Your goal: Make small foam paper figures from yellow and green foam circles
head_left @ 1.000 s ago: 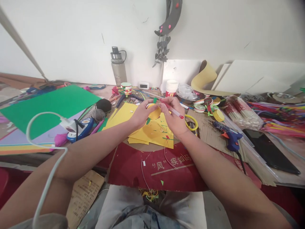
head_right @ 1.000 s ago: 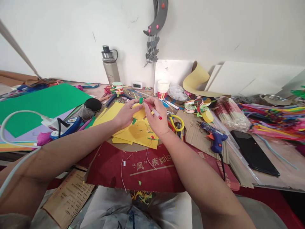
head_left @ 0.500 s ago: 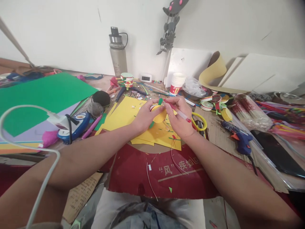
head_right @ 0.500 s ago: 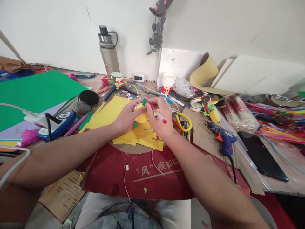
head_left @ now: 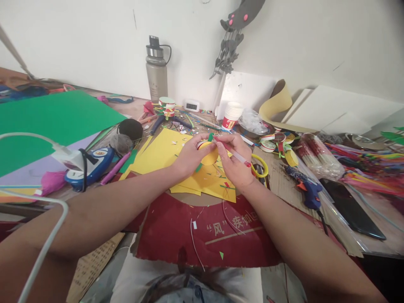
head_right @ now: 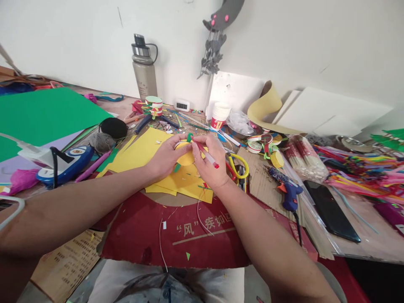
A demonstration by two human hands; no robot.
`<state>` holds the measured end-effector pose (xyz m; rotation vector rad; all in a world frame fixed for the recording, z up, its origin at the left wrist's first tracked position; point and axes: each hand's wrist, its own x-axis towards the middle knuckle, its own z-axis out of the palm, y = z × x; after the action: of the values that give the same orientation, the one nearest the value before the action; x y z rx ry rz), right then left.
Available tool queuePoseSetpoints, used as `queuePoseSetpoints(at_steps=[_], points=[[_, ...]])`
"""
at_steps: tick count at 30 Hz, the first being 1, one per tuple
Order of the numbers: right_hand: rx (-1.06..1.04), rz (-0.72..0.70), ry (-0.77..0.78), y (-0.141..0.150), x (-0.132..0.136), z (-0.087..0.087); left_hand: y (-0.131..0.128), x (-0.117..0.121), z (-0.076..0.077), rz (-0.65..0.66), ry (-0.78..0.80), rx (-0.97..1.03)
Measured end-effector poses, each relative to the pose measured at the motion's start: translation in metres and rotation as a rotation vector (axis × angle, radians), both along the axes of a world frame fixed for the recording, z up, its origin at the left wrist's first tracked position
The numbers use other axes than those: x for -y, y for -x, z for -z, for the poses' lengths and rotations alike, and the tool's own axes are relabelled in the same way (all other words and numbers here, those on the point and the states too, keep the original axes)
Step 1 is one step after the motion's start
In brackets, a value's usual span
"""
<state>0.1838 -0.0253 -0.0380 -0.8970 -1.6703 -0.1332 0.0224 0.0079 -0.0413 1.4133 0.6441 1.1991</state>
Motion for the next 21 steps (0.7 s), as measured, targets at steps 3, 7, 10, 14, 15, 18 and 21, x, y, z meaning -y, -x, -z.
queuePoseSetpoints(at_steps=[3,7,10,14,15,18,21], points=[[0.018,0.018,0.02,0.0001,0.0003,-0.0003,0.0013,0.0013,-0.0026,-0.022,0.001,-0.043],[0.033,0.031,0.03,0.0001,0.0006,-0.0005,0.0024,0.0031,-0.0058,-0.053,-0.025,-0.106],[0.047,0.042,0.041,-0.0002,0.0007,-0.0006,0.0024,0.0034,-0.006,-0.041,-0.021,-0.1],[0.059,0.041,0.028,-0.0003,0.0008,-0.0013,0.0021,0.0039,-0.0055,-0.042,-0.003,-0.101],[0.062,0.04,0.019,-0.0003,0.0009,-0.0016,0.002,0.004,-0.0055,-0.038,0.002,-0.098],[0.07,0.043,0.0,-0.0003,0.0012,-0.0024,0.0017,0.0043,-0.0057,-0.025,0.005,-0.085],[0.075,0.047,0.021,-0.0004,0.0016,-0.0028,0.0016,0.0044,-0.006,-0.025,0.002,-0.076]])
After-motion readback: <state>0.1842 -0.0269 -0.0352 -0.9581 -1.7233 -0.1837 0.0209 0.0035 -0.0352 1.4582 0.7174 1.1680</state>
